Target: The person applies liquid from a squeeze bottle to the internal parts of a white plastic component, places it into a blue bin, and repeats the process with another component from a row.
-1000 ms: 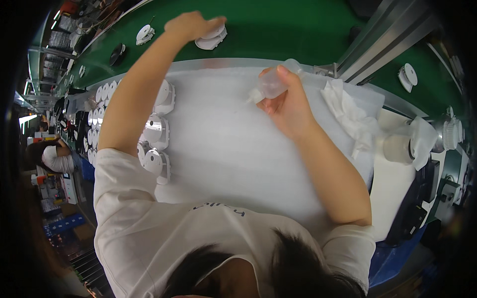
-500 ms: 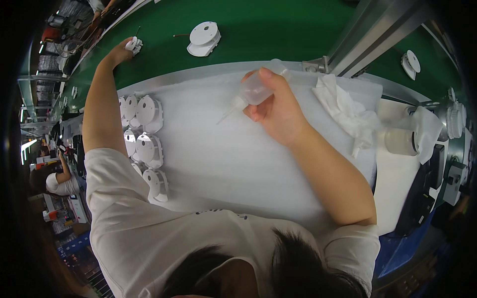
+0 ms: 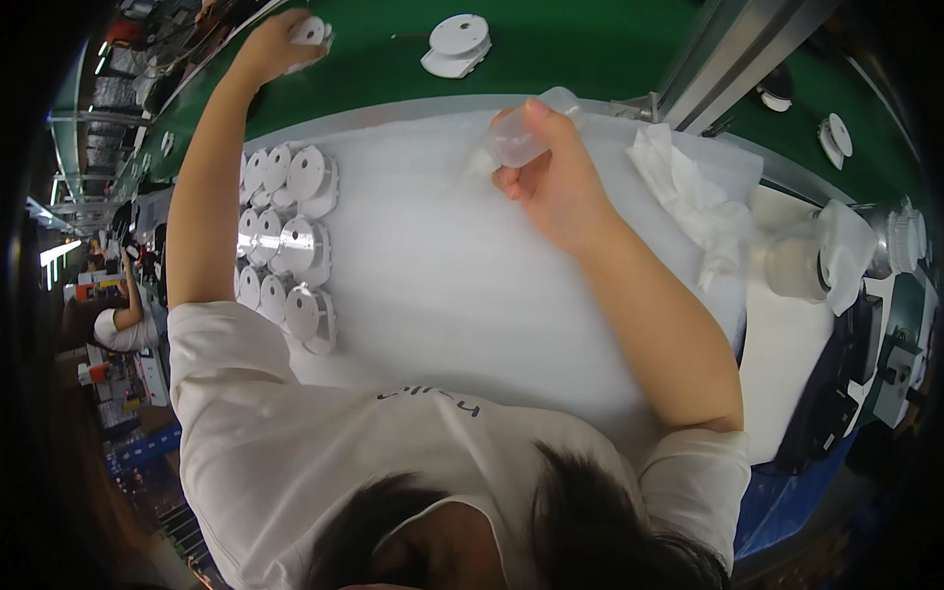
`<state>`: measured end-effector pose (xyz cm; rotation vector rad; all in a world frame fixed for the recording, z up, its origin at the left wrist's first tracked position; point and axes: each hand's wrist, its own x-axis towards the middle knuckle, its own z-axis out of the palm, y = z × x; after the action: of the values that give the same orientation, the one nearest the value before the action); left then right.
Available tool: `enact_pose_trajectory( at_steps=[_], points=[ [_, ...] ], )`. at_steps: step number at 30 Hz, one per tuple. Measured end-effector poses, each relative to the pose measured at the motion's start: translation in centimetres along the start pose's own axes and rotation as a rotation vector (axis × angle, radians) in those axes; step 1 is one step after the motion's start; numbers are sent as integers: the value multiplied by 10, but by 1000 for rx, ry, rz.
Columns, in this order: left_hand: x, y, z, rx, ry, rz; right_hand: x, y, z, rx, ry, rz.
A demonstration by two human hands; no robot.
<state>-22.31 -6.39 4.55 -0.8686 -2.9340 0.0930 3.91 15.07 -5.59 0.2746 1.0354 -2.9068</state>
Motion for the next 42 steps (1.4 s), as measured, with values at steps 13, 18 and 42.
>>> enact_pose_trajectory(
  at_steps=[13,18,42],
  points=[
    [-241,136,-2,-730,758,434,-50,-36,21,-420,3,-782],
    [-251,163,44,-1155,675,543,-90,-40,31,-762,-123,-1088],
    [-236,154,48,-595,941,755,-104,-22,65,-1240,-315,-1237]
  ],
)
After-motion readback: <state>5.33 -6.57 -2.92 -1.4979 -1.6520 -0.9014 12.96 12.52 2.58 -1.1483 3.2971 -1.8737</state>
